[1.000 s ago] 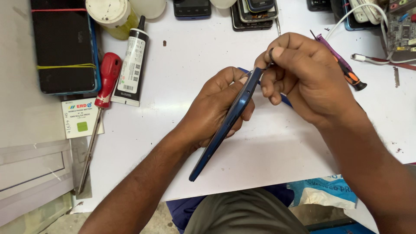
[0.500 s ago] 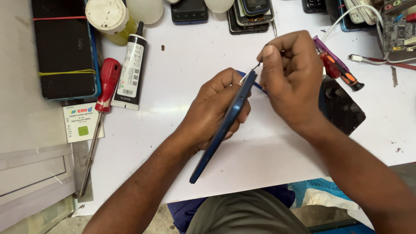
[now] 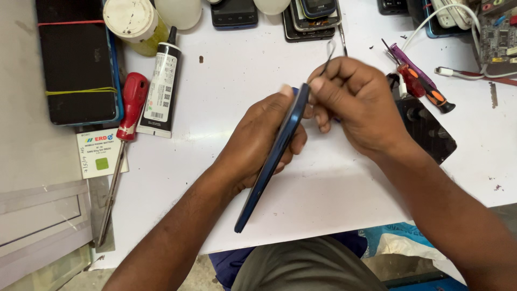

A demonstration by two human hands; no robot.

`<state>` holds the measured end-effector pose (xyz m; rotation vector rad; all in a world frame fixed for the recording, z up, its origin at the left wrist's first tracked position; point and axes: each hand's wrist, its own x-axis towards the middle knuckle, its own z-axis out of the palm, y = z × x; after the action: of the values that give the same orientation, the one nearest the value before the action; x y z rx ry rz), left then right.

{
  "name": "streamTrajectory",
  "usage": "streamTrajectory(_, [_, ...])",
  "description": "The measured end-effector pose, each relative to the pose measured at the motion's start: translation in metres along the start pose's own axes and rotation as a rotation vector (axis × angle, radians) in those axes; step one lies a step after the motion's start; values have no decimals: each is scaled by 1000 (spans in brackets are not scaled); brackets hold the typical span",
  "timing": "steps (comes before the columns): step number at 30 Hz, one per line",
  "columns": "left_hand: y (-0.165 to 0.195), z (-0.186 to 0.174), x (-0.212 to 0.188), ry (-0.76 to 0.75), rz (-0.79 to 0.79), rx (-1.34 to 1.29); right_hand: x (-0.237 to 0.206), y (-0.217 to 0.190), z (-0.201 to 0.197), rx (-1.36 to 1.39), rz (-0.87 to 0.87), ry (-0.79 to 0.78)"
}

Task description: The person removes the back cover from a blue Redmi smartphone, then uses a brush to clean the inside of the cover and the phone frame. They pry at the phone edges with a small tool, separate the frame from the body, and work around the exposed battery, using a purple pry tool near the battery connector.

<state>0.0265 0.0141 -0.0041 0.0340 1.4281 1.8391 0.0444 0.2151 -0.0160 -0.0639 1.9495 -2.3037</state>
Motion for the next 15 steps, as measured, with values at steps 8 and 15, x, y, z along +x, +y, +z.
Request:
streamTrajectory(8, [-4,-5,5,112,0,-53,-1,-4,-4,-2,-63,118])
streamTrajectory(15, [-9,-6,14,159,54,-35,-11,-9,-1,-21,-209,112])
